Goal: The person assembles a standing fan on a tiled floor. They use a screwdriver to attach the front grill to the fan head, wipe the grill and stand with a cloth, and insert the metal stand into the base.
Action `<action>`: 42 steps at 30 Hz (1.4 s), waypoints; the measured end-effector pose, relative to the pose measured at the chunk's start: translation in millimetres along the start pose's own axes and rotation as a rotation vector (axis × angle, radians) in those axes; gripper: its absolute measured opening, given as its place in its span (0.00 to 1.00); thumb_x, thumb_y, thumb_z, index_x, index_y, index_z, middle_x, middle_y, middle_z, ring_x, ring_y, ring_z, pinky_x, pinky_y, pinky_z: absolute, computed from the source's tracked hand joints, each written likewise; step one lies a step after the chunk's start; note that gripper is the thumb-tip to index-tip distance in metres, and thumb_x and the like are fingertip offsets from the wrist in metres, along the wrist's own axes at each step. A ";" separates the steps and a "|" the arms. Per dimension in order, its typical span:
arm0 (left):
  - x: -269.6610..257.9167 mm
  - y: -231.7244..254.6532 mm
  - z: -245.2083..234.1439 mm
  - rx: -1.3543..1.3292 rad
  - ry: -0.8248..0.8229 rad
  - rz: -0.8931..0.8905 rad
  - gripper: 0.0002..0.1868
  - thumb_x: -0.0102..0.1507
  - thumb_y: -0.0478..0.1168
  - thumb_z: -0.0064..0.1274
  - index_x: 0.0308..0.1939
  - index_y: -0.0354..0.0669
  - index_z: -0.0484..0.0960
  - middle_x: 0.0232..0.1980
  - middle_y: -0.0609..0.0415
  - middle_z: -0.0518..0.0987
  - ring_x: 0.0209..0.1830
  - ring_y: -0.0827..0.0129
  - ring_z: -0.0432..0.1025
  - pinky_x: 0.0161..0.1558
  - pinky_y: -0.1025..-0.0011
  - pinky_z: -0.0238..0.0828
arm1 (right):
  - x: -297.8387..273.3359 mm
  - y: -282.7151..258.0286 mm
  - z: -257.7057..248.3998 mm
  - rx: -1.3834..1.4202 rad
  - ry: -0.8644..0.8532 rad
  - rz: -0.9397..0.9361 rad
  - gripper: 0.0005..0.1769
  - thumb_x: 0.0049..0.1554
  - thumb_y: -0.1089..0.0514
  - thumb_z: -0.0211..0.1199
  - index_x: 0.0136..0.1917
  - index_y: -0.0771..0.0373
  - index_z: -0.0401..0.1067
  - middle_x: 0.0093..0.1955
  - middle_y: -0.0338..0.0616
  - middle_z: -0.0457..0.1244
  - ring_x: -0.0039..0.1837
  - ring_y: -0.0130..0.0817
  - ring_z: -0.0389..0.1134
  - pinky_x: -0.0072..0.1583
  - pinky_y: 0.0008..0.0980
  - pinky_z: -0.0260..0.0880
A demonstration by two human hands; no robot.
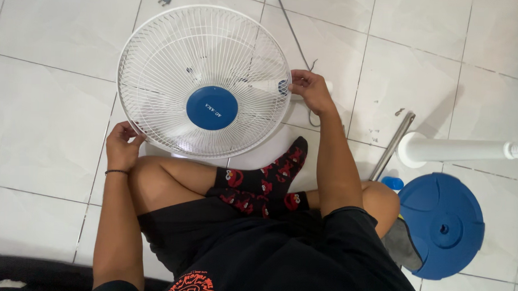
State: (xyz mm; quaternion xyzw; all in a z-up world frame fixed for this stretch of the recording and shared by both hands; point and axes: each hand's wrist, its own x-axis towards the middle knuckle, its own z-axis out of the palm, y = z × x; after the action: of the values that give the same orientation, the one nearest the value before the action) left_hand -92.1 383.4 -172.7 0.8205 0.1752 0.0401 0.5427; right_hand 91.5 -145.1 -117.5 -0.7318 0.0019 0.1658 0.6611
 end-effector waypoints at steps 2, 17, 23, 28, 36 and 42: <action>-0.5 0.2 2.7 -0.028 0.022 -0.005 0.19 0.60 0.25 0.61 0.54 0.32 0.75 0.50 0.52 0.81 0.49 0.70 0.76 0.51 0.70 0.76 | -0.9 1.3 -0.3 0.019 -0.013 0.010 0.21 0.55 0.71 0.66 0.63 0.73 0.72 0.53 0.46 0.70 0.56 0.32 0.71 0.60 0.31 0.75; 6.7 2.7 -14.5 0.022 -0.302 -0.222 0.22 0.62 0.29 0.61 0.60 0.34 0.76 0.55 0.47 0.82 0.51 0.66 0.76 0.53 0.68 0.74 | -13.0 38.1 -3.3 0.027 -0.260 0.116 0.30 0.55 0.70 0.64 0.71 0.67 0.65 0.60 0.47 0.68 0.61 0.36 0.71 0.62 0.36 0.77; 9.0 8.9 -9.7 -0.032 -0.317 -0.282 0.21 0.62 0.29 0.60 0.59 0.31 0.78 0.55 0.45 0.83 0.52 0.65 0.77 0.54 0.69 0.76 | -45.7 68.4 19.3 0.121 -0.146 0.142 0.31 0.56 0.71 0.64 0.72 0.68 0.61 0.65 0.53 0.62 0.60 0.41 0.71 0.59 0.38 0.79; 8.3 16.5 -7.9 -0.007 -0.349 -0.307 0.25 0.59 0.29 0.61 0.60 0.32 0.74 0.54 0.47 0.81 0.52 0.65 0.77 0.50 0.68 0.77 | -53.8 111.1 52.9 0.115 0.034 0.198 0.29 0.54 0.73 0.60 0.67 0.69 0.55 0.64 0.53 0.62 0.58 0.43 0.71 0.53 0.37 0.81; 11.2 -0.1 47.7 -0.441 -0.028 -0.244 0.15 0.65 0.28 0.56 0.56 0.30 0.76 0.51 0.47 0.81 0.50 0.65 0.78 0.52 0.68 0.83 | -41.9 174.9 70.9 0.342 0.317 0.101 0.25 0.57 0.72 0.54 0.68 0.69 0.63 0.58 0.53 0.66 0.54 0.39 0.72 0.53 0.36 0.80; 19.7 -25.5 84.5 -0.495 0.044 -0.208 0.10 0.67 0.28 0.53 0.52 0.31 0.77 0.50 0.49 0.81 0.49 0.67 0.78 0.53 0.68 0.84 | -41.9 164.0 58.4 0.488 0.328 0.139 0.23 0.60 0.71 0.57 0.69 0.67 0.64 0.57 0.47 0.64 0.56 0.38 0.71 0.57 0.37 0.79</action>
State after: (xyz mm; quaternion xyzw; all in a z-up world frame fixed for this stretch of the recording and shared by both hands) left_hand -58.3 324.8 -232.6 0.6393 0.2552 0.0435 0.7241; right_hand 1.5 -118.2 -270.0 -0.5664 0.1983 0.0849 0.7954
